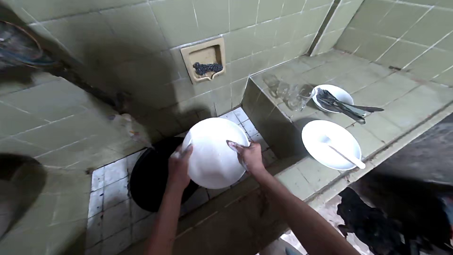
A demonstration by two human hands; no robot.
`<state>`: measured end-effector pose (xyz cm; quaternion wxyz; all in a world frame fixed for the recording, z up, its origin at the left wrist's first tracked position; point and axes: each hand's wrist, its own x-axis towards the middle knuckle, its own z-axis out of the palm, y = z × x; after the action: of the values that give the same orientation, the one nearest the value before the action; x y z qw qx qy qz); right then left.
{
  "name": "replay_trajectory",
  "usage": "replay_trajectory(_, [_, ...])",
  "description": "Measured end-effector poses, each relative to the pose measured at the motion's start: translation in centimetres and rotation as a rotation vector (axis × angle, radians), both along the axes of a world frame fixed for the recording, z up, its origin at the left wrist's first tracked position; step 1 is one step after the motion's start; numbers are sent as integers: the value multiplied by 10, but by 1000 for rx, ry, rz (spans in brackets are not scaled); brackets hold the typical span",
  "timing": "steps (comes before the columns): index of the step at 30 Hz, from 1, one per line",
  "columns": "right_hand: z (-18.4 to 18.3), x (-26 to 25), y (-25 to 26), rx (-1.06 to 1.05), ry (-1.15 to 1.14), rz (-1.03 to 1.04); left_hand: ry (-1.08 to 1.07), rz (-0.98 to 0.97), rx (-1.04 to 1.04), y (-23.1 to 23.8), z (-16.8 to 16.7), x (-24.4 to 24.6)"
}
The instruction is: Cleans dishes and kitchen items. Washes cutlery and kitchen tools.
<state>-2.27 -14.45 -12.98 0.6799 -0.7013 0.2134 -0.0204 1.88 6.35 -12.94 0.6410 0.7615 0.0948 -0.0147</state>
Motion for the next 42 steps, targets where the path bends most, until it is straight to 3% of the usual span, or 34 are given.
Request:
replay_trajectory(3, [-6, 13, 4, -15, 17, -126, 204, 38, -489, -5, -9, -13])
replay_trajectory(7, [-19, 24, 20, 232, -186, -265, 121, 285, -679, -56, -20, -38])
replay_trajectory(11, [-16, 11, 43, 356, -126, -272, 73, 522, -526, -65, -17, -26])
replay_trajectory(14, [-16, 0, 44, 527, 158, -118, 65, 437, -305, -36, -10, -5])
replay_trajectory(16, [-10, -1, 29, 512, 308, 57, 46, 298, -220, -20, -6, -3])
replay_trajectory(19, [-13, 14, -5, 299, 181, 190, -12, 145, -88, -5, 3, -9])
replay_trajectory(22, [-4, 46, -30, 247, 4, 183, -78, 24, 112, 4, 19, -12])
replay_trajectory(25, [21, 68, -44, 71, -153, 401, -191, -159, 409, 10, 43, -12])
replay_trajectory(29, [52, 86, -41, -510, -427, 883, -489, -451, 662, 8, 67, -7])
replay_trajectory(31, [70, 84, -18, -786, -553, 1060, -637, -552, 722, 4, 53, 2])
replay_trajectory(33, [87, 72, 7, -983, -520, 1156, -712, -549, 690, 2, 34, 7])
replay_trajectory(34, [85, 71, 12, -981, -553, 1152, -730, -513, 669, 2, 28, 7])
replay_trajectory(37, [47, 84, -4, -610, -718, 1032, -640, -386, 618, 7, 27, -6])
replay_trajectory(39, [23, 88, -19, -349, -584, 941, -452, -254, 488, 13, 21, -14])
replay_trajectory(42, [-10, 77, -21, 53, -375, 522, -167, -11, 232, 11, 17, -18])
